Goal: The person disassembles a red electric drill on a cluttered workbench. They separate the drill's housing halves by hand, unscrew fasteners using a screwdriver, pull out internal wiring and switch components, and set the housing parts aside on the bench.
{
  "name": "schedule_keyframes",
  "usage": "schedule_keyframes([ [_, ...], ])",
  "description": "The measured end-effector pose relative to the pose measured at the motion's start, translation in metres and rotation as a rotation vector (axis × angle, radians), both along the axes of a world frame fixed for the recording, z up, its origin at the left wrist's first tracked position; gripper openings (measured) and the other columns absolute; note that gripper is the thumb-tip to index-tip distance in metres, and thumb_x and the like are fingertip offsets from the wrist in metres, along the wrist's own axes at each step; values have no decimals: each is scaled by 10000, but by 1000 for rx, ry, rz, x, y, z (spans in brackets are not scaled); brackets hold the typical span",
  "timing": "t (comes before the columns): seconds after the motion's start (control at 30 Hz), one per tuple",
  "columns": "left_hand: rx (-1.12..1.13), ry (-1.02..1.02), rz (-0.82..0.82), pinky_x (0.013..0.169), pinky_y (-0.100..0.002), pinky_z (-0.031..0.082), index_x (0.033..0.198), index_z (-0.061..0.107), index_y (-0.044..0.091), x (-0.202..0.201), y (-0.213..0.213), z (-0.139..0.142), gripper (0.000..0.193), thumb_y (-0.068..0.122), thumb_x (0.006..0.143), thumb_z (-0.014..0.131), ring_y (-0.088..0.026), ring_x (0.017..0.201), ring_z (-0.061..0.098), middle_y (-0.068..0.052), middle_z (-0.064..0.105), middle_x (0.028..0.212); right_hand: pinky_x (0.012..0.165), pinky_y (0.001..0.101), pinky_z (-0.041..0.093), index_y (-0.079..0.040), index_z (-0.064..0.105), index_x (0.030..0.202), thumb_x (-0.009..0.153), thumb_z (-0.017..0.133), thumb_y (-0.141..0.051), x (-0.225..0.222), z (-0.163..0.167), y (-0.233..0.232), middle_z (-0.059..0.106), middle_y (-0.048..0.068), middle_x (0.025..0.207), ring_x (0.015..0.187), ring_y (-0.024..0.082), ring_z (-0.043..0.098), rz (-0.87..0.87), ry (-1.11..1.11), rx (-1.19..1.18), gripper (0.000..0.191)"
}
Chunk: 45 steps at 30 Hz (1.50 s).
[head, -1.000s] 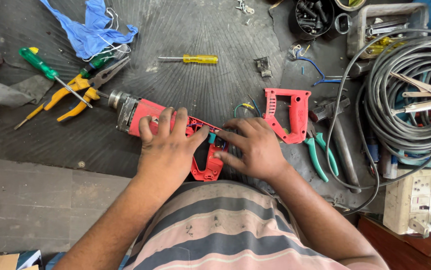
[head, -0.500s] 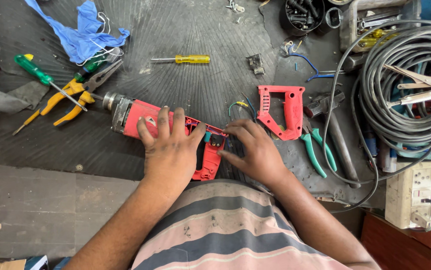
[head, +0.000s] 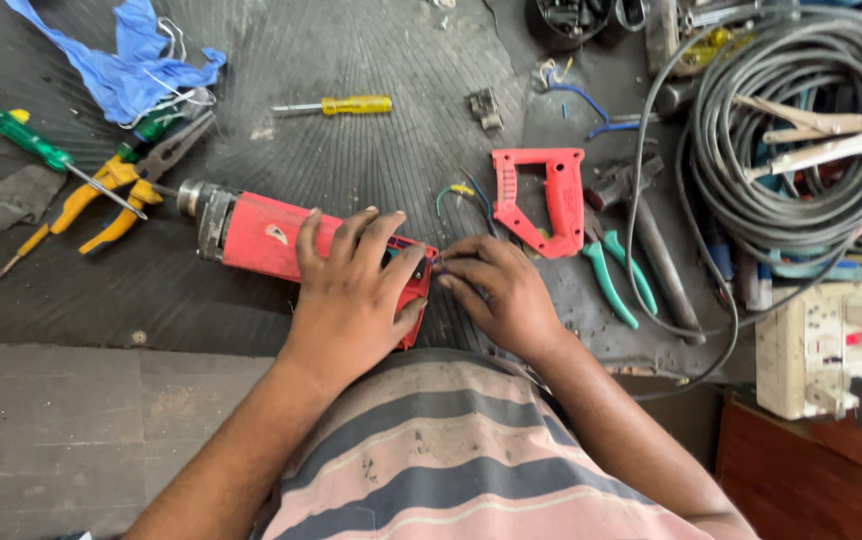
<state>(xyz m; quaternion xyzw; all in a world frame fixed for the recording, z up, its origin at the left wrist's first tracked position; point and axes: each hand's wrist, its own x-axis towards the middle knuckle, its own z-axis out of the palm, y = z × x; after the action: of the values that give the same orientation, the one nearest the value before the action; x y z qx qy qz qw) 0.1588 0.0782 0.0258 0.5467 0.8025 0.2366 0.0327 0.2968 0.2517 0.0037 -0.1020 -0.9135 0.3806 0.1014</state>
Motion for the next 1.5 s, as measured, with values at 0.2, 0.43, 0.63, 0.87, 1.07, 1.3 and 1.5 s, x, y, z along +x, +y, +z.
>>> schedule_keyframes([
  [0.2,-67,45,-82,1057,-582,355,1103,690,168,-14,6,0,275,205,844,772,-233,1143,595,-21,638,1166,873,384,555,-69,760,1054,895,767,-113,7,-5,-22,734,80,1092,1006,272,707,-204,65,-112,165],
  [0.43,95,-232,-182,1030,-467,422,1194,655,72,-42,0,1,340,218,904,754,-269,1089,626,-77,689,1122,859,366,544,-62,747,1046,891,773,-92,15,-16,-59,748,64,1074,981,251,708,-411,87,-47,160],
  [0.63,87,-226,-243,941,-457,447,1227,672,92,-46,8,-1,339,214,923,757,-253,1057,637,-50,712,1118,888,404,417,-101,780,995,848,806,-136,6,-11,-100,649,74,1092,1023,272,603,-607,-11,168,153],
  [0.87,-4,-121,-411,834,-437,442,1178,704,134,-47,17,-9,352,248,855,785,-235,1024,603,-21,645,1061,1009,424,409,-162,791,952,766,838,-156,-4,-22,-126,618,89,1253,1143,280,579,-856,-13,84,192],
  [1.07,-5,-11,-467,894,-463,457,1079,715,148,-44,17,-11,315,259,802,817,-227,981,606,3,631,1003,1034,431,397,-152,791,962,756,820,-133,4,-27,-135,621,86,1240,1162,275,580,-860,-1,79,209],
  [1.3,-1,-1,-480,829,-432,467,1077,706,138,-42,17,-10,320,223,791,821,-236,982,614,-4,640,1044,1026,433,390,-159,778,973,784,822,-158,9,-26,-132,635,65,1201,1164,262,581,-812,19,130,195],
  [1.5,-36,5,-460,828,-433,465,1072,707,145,-40,19,-11,300,246,813,819,-235,984,613,2,642,1040,1012,419,394,-172,779,968,804,823,-166,12,-26,-131,655,15,1141,1132,239,585,-795,9,128,170],
])
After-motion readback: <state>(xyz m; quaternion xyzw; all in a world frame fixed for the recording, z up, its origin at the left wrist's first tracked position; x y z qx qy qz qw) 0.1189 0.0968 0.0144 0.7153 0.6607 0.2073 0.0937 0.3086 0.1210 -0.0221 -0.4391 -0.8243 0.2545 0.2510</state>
